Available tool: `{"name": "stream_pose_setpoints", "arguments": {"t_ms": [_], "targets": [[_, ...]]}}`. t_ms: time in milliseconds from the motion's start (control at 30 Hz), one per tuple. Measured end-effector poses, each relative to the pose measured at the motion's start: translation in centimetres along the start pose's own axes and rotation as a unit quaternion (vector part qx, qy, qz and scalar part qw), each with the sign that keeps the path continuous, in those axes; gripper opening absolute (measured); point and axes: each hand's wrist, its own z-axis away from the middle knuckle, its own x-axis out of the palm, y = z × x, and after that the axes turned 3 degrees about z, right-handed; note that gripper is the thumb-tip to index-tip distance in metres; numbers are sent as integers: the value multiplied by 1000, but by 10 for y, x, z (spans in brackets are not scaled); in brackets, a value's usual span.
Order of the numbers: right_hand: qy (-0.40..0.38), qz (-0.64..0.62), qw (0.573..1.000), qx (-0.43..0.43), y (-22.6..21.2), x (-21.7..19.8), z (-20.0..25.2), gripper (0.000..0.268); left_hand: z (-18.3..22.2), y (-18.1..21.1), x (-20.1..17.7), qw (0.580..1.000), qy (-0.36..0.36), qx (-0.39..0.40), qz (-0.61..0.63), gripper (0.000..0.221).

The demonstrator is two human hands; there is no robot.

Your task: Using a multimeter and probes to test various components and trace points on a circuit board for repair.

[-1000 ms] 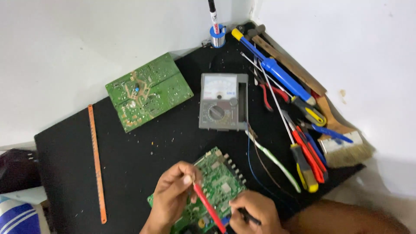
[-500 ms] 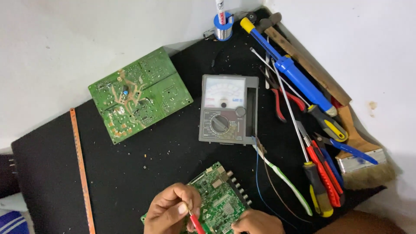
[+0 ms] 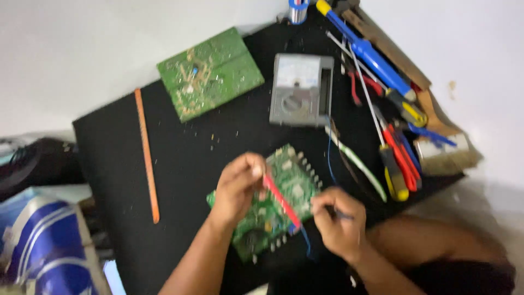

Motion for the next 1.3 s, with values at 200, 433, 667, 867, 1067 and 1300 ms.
{"name": "stream_pose_setpoints", "arguments": {"t_ms": [200,433,667,867,1067,1300], "targets": [[89,82,993,-16,-6,3,21,8,16,-6,10,993,7,116,-29,13],[89,-77,991,-61,-9,14,20,16,17,0,-1,985,-79,153,-2,9],[77,-75,992,-70,0,17,20,15,19,-1,-5,981,-85,168,-35,11],[64,-134,987,-53,2,17,18,13,19,-1,-3,979,-106,171,-17,10],[45,-59,994,-75,1,15,18,12,19,-3,-7,976,-100,189,-38,12],[33,-16,993,-108,-1,12,19,12,16,-4,-6,972,-132,193,-34,11]]}}
